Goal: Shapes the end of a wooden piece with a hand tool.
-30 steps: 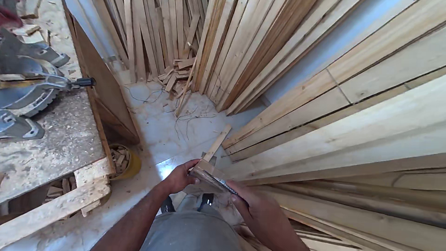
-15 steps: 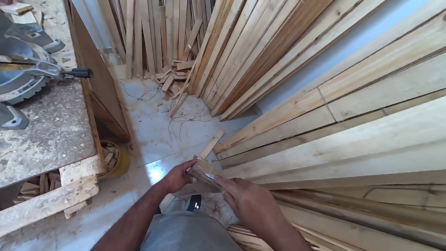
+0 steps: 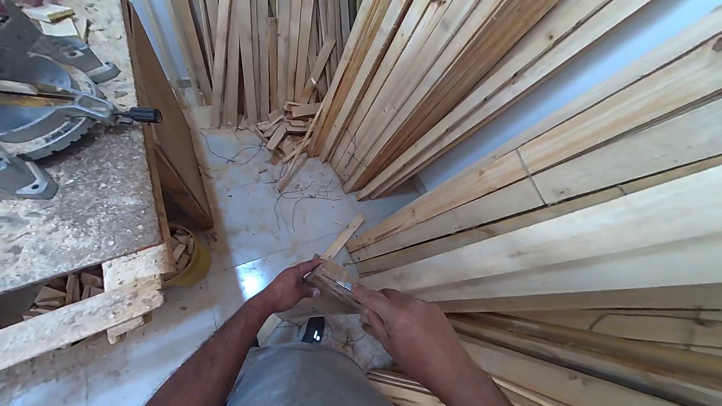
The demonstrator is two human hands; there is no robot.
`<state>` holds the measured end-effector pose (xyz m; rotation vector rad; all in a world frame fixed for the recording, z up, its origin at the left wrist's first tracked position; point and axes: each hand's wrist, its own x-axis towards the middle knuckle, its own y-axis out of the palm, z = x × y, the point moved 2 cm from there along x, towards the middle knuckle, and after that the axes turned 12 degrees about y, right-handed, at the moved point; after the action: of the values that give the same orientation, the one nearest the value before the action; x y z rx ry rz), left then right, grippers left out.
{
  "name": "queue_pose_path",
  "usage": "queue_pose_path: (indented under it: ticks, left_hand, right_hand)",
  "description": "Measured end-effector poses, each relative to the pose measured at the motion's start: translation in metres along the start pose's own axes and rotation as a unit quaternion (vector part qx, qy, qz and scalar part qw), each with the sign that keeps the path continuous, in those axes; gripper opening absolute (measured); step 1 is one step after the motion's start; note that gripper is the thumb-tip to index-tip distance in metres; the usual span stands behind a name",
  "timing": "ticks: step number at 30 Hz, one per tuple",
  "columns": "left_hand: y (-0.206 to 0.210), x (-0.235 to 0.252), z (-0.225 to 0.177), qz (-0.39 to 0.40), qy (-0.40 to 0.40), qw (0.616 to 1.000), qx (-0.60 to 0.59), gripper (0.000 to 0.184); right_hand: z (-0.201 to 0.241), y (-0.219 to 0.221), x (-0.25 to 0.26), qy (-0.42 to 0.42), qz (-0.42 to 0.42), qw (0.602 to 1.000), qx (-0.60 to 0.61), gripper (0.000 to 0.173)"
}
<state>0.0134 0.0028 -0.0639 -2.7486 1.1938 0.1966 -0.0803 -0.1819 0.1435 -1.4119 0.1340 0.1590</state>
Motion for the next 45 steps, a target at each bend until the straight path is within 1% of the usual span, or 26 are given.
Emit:
queue_pose_path:
  ticks: [3,17,22,28,34,40,45]
  left_hand:
    - [0.0005,-0.0011,-0.0024,0.002,0.007,1.0,0.004,0.068]
    - [0.0004,-0.0017,0.0014,-0.002,0.004,1.0,0.003,0.07]
    - [0.0007,-0.0011,0.0019,0.002,0.004,1.0,0.011,0.07]
    - [0.0,-0.0024,0.0005,0.002,0.005,1.0,0.008,0.069]
    - [0.0,-0.0017,0.0031,0.001,0.014,1.0,0.016,0.068]
    - [-0.0008,-0.0006,0.0025,0.003,0.006,1.0,0.015,0.068]
    - [-0.0016,0.001,0.0034,0.004,0.005,1.0,0.021,0.069]
  right_hand:
    - [0.0003,-0.0018,-0.0018,0.009,0.006,1.0,0.003,0.035]
    - [0.0029,-0.005,-0.0001,0.004,0.037,0.999,-0.019,0.037]
    - [0.0032,-0.0056,0.001,0.003,0.026,0.999,-0.018,0.036]
    - [0.0023,-0.0062,0.0009,0.005,0.042,0.999,-0.013,0.037]
    - [0.0004,-0.0051,-0.0005,-0.009,0.02,1.0,0.003,0.035]
    - [-0.0001,-0.0047,0.0001,-0.001,0.03,0.999,-0.015,0.037]
    - [0.0063,-0.0049,-0.001,-0.001,0.032,0.998,-0.057,0.04]
